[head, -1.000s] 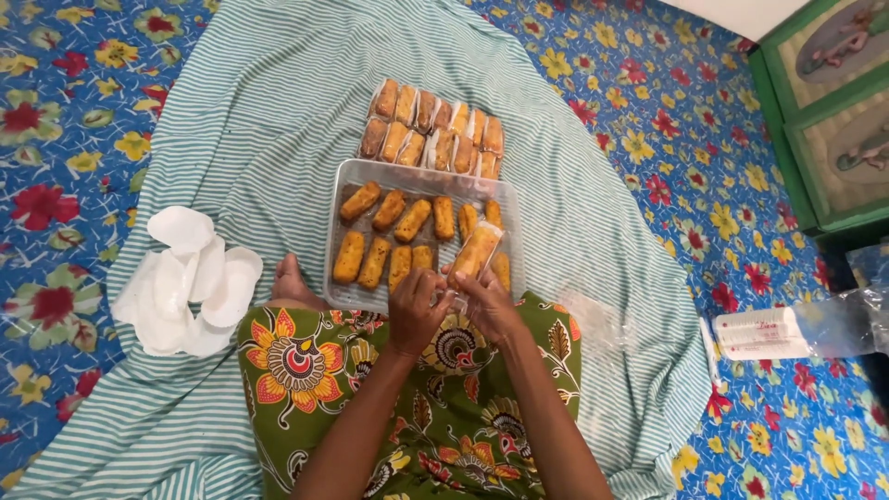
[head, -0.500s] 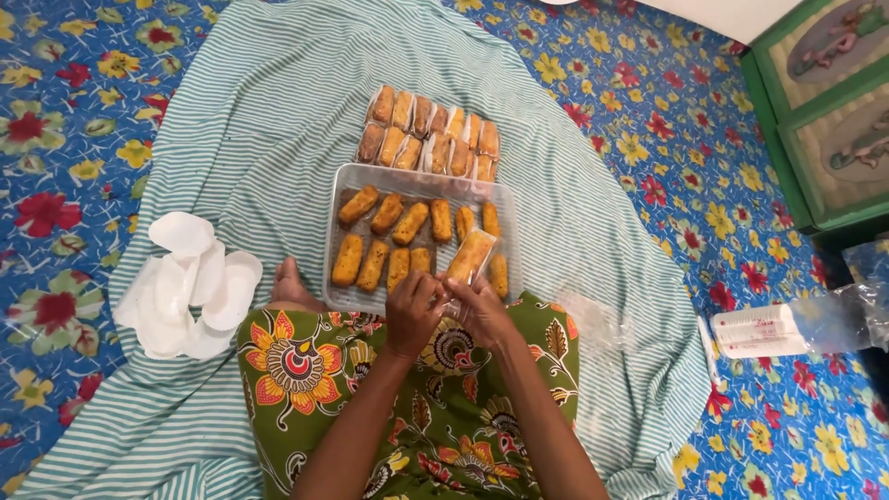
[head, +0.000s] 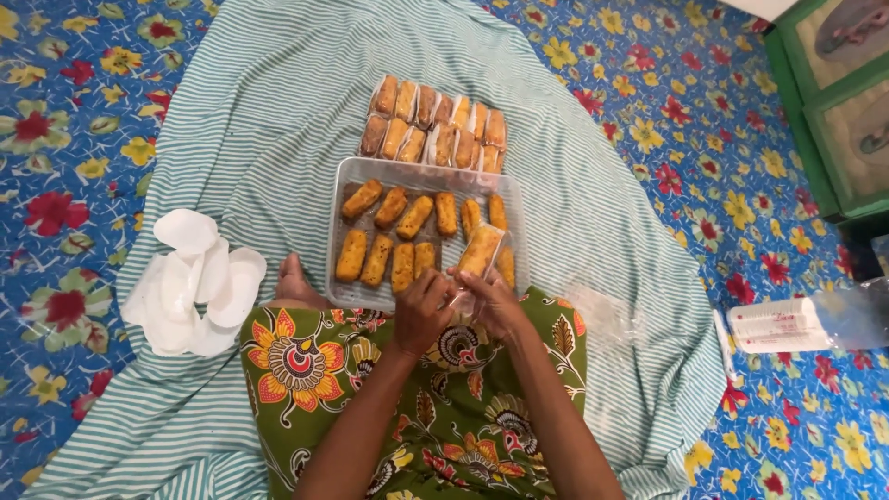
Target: Wrapping individual rectangular food snacks in clear plastic film.
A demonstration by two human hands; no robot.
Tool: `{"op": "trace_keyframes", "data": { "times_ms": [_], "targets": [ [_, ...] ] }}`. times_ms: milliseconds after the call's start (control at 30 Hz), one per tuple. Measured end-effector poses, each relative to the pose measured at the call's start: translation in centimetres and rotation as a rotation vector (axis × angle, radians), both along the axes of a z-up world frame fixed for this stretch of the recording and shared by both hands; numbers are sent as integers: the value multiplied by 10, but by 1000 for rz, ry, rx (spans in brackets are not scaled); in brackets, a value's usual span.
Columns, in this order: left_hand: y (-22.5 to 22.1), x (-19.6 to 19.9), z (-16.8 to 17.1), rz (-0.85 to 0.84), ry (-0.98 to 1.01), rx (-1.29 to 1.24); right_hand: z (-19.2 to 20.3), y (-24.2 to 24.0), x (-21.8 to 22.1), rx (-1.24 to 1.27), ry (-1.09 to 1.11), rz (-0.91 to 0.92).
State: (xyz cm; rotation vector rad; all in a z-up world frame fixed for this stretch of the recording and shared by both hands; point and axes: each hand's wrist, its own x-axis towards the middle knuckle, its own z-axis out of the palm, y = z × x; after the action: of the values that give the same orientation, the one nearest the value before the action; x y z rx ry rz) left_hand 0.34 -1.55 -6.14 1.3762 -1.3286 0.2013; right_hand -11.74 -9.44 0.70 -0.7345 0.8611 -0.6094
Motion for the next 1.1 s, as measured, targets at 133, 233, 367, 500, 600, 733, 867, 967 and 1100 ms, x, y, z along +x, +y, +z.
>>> {"op": "trace_keyframes", "data": {
  "times_ms": [133,233,367,500,600,733,867,967,1100],
  "targets": [
    [1,-5,8,-165,64,50,15,-6,-3,-7,-16,37],
    [13,2,51,-280,89,107,48,-1,-2,-34,55,67],
    [16,19,61,-371,142,137,53,-5,-9,-56,93,131],
    [2,44,28,-284,250,185,25,-13,-26,17,197,323],
    [-6,65,39,-242,433,265,6,-18,-35,34,174,399],
    [-10,80,56,-311,734,433,-14,-18,-38,56,21,546],
    [-12,76,55,-362,1002,588,-17,-25,-41,52,37,704],
    [-19,67,51,-458,1032,684,-9,-25,-39,8,26,801],
    [-14,60,61,-552,1136,803,-5,-25,-36,-80,43,868]
  ]
}}
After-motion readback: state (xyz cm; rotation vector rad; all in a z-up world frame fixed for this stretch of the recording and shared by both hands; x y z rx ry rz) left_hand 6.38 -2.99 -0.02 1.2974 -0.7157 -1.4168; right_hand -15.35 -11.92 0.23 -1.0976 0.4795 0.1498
